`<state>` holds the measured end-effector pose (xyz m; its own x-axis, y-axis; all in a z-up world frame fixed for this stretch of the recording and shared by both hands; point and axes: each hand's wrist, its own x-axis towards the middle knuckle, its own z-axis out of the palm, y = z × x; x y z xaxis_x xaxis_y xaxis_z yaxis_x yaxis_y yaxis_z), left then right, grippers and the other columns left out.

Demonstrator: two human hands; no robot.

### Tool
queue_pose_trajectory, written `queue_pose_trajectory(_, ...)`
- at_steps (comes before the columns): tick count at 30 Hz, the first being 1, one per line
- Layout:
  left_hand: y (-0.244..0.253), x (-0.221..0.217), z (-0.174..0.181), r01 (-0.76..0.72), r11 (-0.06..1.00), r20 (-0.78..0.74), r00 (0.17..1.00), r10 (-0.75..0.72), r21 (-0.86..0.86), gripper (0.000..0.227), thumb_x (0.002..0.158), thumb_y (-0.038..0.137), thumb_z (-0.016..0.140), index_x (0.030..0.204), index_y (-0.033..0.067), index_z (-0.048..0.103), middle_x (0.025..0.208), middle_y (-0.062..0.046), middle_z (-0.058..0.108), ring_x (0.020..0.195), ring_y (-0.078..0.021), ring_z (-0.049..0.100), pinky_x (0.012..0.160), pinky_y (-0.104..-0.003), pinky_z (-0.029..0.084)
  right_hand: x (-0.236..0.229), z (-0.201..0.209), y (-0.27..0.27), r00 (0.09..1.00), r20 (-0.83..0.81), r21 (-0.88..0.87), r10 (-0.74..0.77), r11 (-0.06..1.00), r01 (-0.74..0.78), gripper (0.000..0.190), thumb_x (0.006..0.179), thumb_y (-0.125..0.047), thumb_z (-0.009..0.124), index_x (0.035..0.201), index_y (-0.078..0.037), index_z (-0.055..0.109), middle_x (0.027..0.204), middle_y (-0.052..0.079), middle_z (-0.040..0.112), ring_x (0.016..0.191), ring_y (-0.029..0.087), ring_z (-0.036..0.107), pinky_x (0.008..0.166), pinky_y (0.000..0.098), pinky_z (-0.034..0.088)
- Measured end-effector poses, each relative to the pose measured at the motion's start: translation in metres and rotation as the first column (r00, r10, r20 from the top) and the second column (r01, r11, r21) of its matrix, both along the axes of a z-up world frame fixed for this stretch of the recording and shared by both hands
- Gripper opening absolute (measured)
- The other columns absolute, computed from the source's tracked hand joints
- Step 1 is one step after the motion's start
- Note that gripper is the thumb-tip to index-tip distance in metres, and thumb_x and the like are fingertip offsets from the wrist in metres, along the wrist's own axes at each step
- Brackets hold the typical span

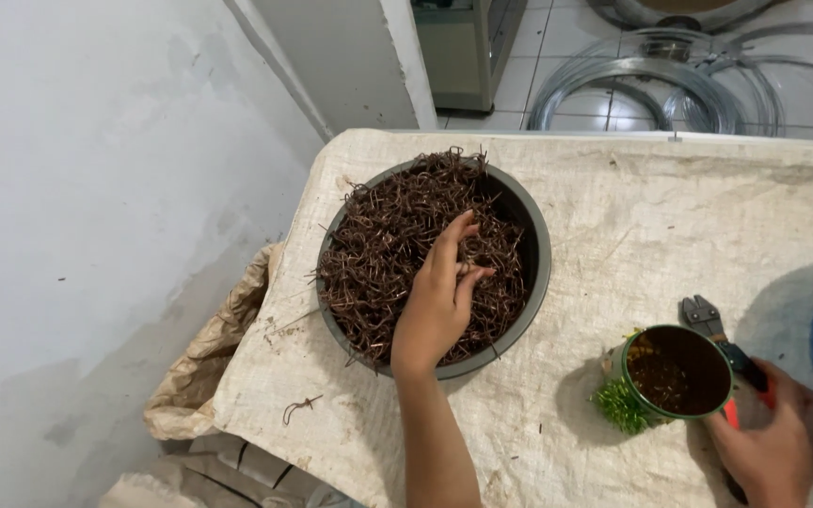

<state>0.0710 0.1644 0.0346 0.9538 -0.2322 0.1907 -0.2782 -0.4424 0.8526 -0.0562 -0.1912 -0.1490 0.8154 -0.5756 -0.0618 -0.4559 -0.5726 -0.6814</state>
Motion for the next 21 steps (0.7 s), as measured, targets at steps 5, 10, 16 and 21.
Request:
queue_pose_trajectory(5,-0.002,-0.001,0.002,0.004,0.993,0.098,0.995,0.007,-0.114,0.065,0.101,-0.004,0.05,0.157,0.0134,0.022,0.155,-0.02,0.043,0.117,-0.0235,0.072,0.104,-0.038,0.056,0.003,-0.004,-0.002,0.999,0.043,-0.018,0.031,0.999,-0.03,0.081,0.074,-0.021,0.082,0.151,-0.012,0.057,0.14,0.019,0.064,0.127,0.039,0.058,0.099,0.0515,0.042)
queue_pose_trajectory(10,-0.01,-0.001,0.002,0.08,0.973,0.136,0.989,-0.051,-0.218,0.068,0.1,-0.009,0.052,0.157,0.0111,0.019,0.159,-0.024,0.03,0.116,-0.029,0.072,0.108,-0.04,0.055,0.003,0.007,0.005,0.998,0.065,-0.005,0.021,1.0,-0.021,0.077,0.075,-0.022,0.082,0.148,-0.014,0.058,0.139,0.017,0.064,0.125,0.037,0.057,0.098,0.0491,0.041)
queue_pose_trajectory(16,-0.017,0.001,-0.006,0.154,0.974,0.107,0.985,-0.138,-0.165,0.091,0.095,-0.01,0.064,0.159,0.0164,0.005,0.124,-0.023,0.06,0.11,-0.0287,0.075,0.092,-0.036,0.067,0.004,0.022,0.011,1.0,0.012,0.044,-0.001,0.999,0.0,0.079,0.075,-0.016,0.078,0.15,-0.015,0.055,0.144,0.018,0.062,0.133,0.038,0.053,0.104,0.0519,0.039)
queue_pose_trajectory(21,-0.028,-0.003,-0.002,0.156,0.986,0.227,0.964,-0.138,-0.063,0.105,0.094,-0.002,0.071,0.162,0.0228,-0.005,0.149,-0.016,0.058,0.097,-0.0225,0.08,0.073,-0.025,0.068,0.006,0.002,0.001,1.0,-0.006,0.028,-0.025,0.999,0.025,0.081,0.073,-0.021,0.081,0.149,-0.016,0.057,0.142,0.02,0.06,0.131,0.04,0.052,0.102,0.0531,0.04)
